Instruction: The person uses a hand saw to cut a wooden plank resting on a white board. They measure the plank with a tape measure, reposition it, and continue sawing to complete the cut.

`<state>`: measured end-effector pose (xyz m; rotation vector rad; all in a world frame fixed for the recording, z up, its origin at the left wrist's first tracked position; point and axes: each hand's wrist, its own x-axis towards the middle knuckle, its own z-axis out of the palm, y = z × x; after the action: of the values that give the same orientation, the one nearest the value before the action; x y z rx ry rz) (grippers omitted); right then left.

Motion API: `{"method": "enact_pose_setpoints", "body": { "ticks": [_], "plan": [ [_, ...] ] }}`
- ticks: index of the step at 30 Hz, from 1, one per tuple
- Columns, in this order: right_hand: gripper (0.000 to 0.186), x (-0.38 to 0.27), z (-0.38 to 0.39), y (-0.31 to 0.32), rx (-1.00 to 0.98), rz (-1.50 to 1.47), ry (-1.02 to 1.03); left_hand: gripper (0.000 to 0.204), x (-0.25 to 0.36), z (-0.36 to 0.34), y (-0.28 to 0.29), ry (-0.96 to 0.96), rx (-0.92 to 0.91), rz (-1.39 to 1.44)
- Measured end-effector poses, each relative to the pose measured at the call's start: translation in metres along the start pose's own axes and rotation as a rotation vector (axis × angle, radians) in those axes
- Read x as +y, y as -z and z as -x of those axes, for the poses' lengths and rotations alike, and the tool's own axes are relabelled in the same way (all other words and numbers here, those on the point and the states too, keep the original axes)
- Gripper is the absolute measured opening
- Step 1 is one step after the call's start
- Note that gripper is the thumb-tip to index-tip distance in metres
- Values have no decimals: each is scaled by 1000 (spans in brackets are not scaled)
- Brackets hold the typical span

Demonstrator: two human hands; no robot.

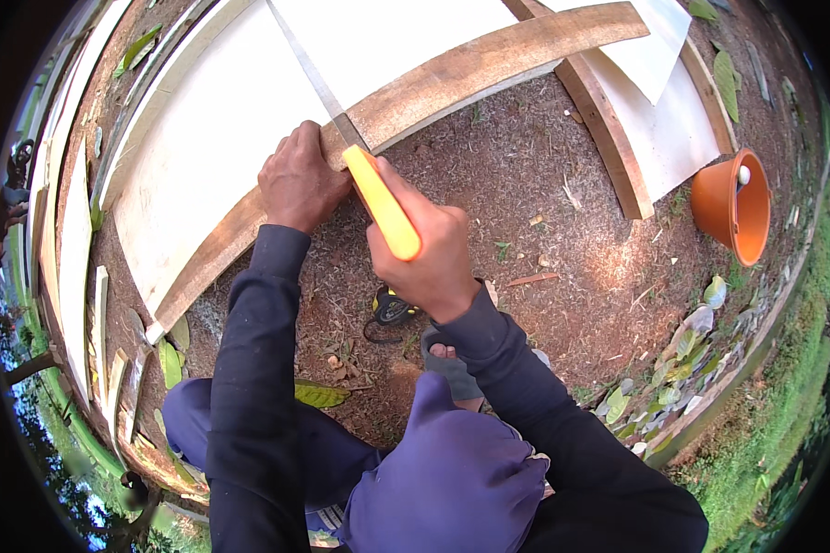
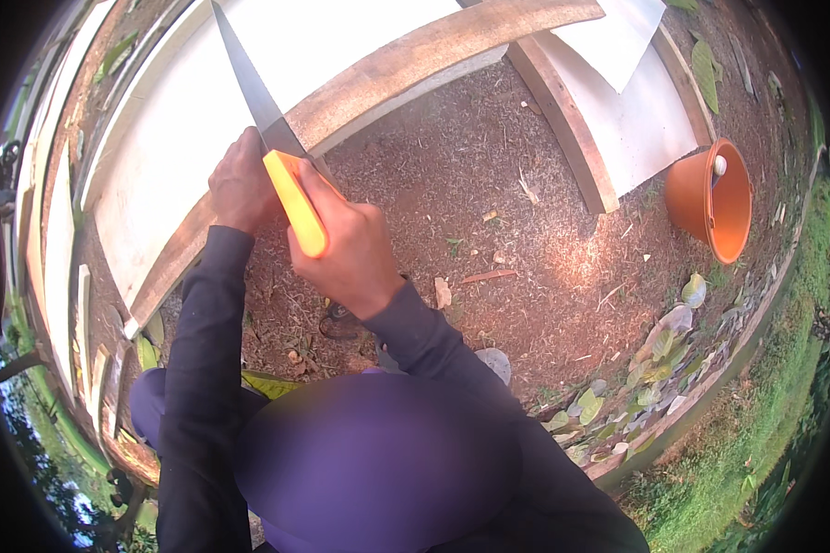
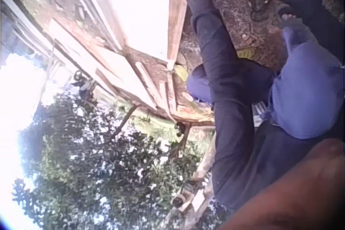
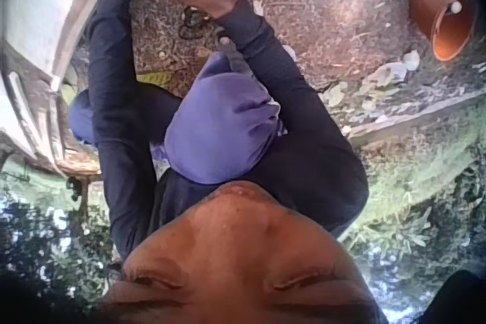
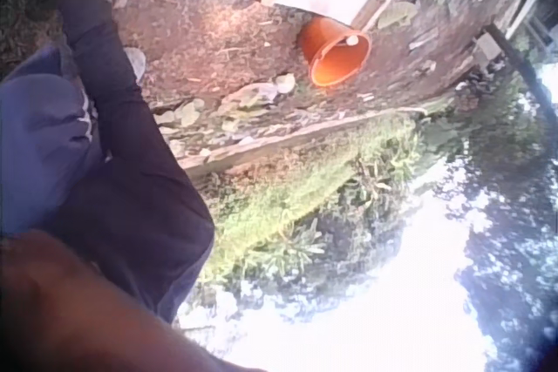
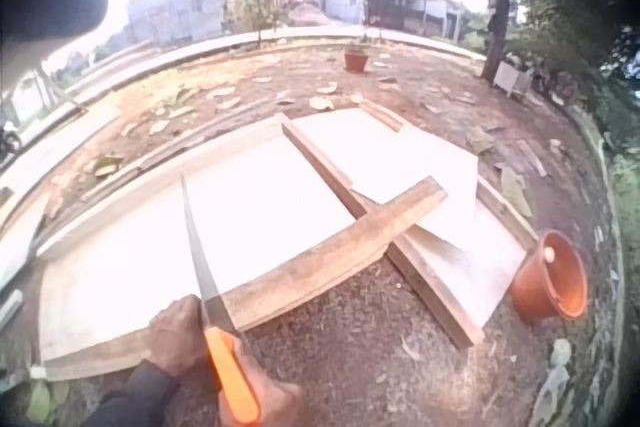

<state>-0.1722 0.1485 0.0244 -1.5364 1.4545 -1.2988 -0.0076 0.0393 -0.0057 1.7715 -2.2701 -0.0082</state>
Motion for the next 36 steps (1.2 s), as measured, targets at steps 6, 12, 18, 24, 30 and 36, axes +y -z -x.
{"method": "enact_pose_setpoints", "body": {
  "ticks": [6,12,18,24,30,36],
  "plan": [
    [61,-2,117,57,-55,38,-9,51,-12,10,-6,99,-13,-55],
    [63,-4,0,5,28,-32,-1,54,2,0,-3,13,1,3],
    [61,-12,123,67,-74,-3,-38,48,-10,11,-5,92,-2,-41],
    [59,0,11,2,-25,-84,-25,55,-4,5,1,58,-42,-4],
    [56,29,9,-7,110,-139,141,58,-6,12,7,-6,-1,54],
    [49,22,19,-4,132,-118,138,58,-9,18,19,11,-86,183]
  ]
}}
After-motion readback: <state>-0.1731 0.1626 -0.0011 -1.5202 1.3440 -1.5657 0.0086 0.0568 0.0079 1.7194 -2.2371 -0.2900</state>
